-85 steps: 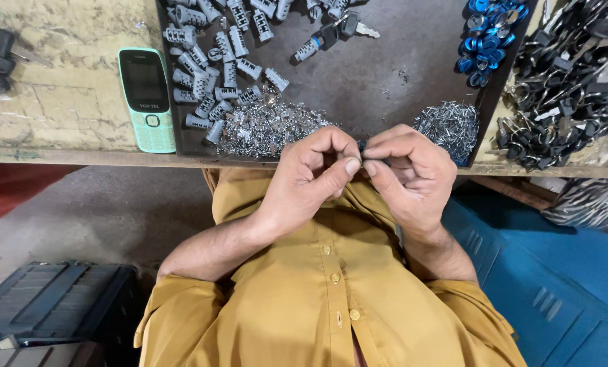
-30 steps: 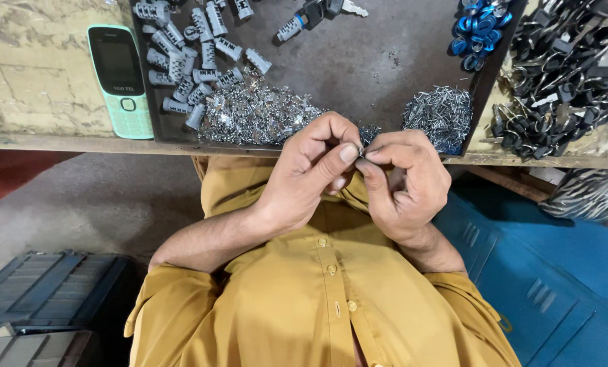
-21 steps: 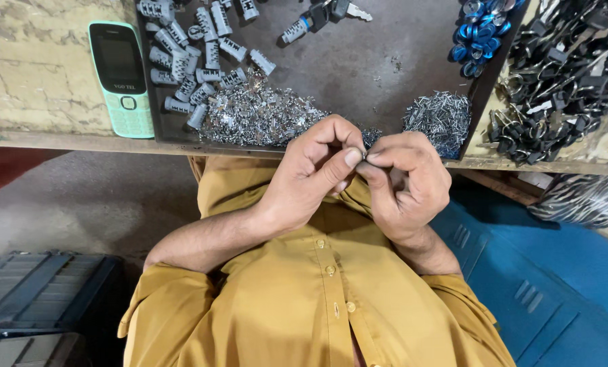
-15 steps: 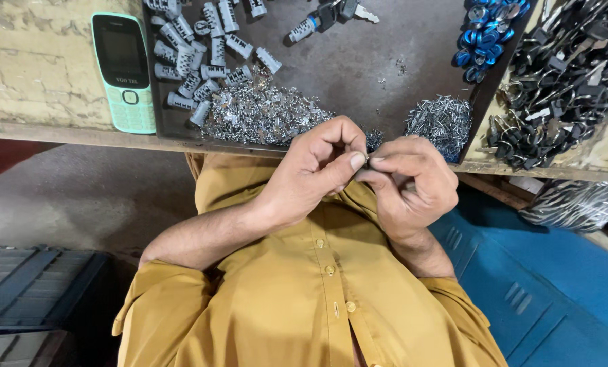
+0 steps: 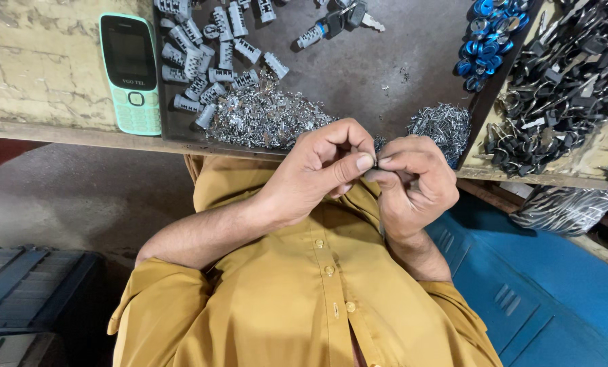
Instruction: The person sits at a workbench assembling small lock cylinders by hand. They pick a metal lock body, place a blue cap or pin into it, press the parts together with both hands, and set the finished unit aside, repeating the cycle with new parts from the tray.
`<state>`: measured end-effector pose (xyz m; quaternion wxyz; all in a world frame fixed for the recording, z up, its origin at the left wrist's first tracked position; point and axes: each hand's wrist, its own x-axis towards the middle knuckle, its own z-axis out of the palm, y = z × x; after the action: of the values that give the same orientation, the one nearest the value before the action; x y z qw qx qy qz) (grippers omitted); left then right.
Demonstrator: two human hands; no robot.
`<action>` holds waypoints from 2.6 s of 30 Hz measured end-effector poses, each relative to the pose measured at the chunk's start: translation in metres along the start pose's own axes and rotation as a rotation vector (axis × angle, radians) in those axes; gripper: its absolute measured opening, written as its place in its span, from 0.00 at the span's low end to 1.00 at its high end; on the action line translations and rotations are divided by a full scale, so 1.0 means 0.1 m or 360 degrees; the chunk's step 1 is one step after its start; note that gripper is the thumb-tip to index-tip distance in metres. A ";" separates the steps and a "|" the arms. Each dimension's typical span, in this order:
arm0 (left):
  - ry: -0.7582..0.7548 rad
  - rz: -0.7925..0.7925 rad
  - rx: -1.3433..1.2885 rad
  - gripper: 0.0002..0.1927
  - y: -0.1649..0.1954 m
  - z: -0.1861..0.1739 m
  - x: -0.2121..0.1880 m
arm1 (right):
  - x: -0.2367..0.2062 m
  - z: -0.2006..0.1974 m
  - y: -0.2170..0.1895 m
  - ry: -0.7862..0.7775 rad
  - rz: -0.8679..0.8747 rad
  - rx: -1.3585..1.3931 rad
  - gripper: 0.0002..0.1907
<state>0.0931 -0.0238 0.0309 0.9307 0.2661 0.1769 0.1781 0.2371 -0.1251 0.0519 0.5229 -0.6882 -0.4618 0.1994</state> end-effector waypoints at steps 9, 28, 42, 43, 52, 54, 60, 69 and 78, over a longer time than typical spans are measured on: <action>-0.0054 -0.0087 0.0111 0.10 -0.05 0.11 0.09 | -0.08 -0.10 0.15 0.0115 0.0013 0.0317 0.14; -0.0055 -0.0395 0.0003 0.05 -0.37 0.53 0.62 | -0.06 -0.76 0.41 0.0180 0.0024 0.0358 0.13; 0.0054 -0.0447 0.0044 0.04 -0.50 0.78 0.92 | 0.01 -1.01 0.49 0.0286 0.0130 0.0349 0.12; 0.0067 -0.0444 0.0026 0.04 -0.51 0.80 0.93 | 0.02 -1.02 0.50 0.0291 0.0143 0.0348 0.11; 0.0141 -0.0320 0.0001 0.05 -0.49 0.80 1.03 | 0.14 -1.25 0.44 0.0052 0.0161 -0.0250 0.08; 0.0125 -0.0312 0.0022 0.05 -0.46 0.78 1.01 | 0.16 -1.28 0.42 -0.0059 0.0099 -0.0543 0.11; 0.0067 -0.0363 -0.0030 0.05 -0.47 0.77 0.93 | 0.06 -1.14 0.35 0.0206 0.0165 0.0095 0.14; 0.0020 -0.0353 -0.0021 0.04 -0.46 0.71 0.82 | -0.04 -1.01 0.40 0.0227 0.0181 0.0198 0.12; -0.0052 -0.0310 -0.0016 0.03 -0.36 0.62 0.73 | -0.02 -0.92 0.33 0.0147 0.0494 0.0742 0.12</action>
<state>0.1922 -0.0483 0.0431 0.9477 0.2458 0.1859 0.0833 0.3198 -0.1764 0.0559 0.6508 -0.6202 -0.2684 0.3462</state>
